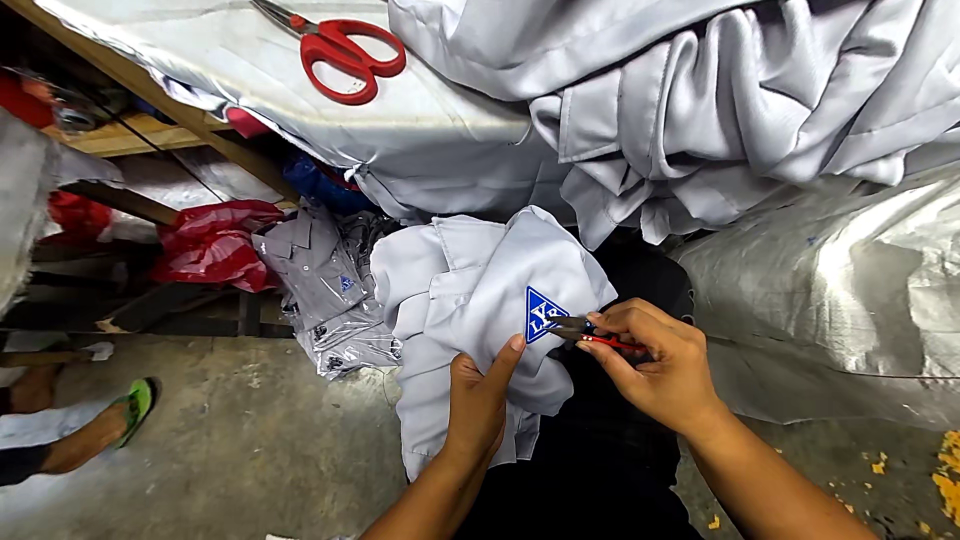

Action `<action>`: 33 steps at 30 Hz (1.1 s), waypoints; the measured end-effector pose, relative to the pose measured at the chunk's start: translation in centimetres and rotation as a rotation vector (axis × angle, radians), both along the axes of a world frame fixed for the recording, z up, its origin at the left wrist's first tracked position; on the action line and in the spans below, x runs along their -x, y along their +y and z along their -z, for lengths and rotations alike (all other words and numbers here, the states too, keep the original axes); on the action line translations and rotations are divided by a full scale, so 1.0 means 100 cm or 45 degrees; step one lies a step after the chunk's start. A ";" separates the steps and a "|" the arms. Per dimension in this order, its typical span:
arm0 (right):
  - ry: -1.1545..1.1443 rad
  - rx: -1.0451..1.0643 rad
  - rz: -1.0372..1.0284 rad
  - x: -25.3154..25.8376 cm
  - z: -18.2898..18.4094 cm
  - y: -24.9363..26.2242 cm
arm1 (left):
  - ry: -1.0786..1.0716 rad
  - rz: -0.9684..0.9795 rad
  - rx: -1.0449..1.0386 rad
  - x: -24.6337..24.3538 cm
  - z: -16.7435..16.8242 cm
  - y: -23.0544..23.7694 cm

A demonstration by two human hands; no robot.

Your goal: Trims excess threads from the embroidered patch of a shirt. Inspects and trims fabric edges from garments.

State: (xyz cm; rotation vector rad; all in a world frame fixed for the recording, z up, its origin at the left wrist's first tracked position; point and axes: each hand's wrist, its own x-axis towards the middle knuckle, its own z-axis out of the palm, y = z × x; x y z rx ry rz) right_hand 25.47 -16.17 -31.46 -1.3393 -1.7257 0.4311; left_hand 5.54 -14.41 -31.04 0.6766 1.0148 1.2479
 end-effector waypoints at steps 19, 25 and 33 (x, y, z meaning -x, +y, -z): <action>0.051 -0.030 0.044 0.008 0.002 -0.007 | 0.048 -0.066 -0.020 -0.003 0.000 0.000; 0.015 -0.034 0.054 0.009 0.002 -0.006 | 0.061 -0.051 -0.034 -0.003 0.001 -0.002; -0.015 -0.035 0.069 0.008 0.002 -0.007 | 0.059 -0.049 -0.049 -0.003 0.002 -0.003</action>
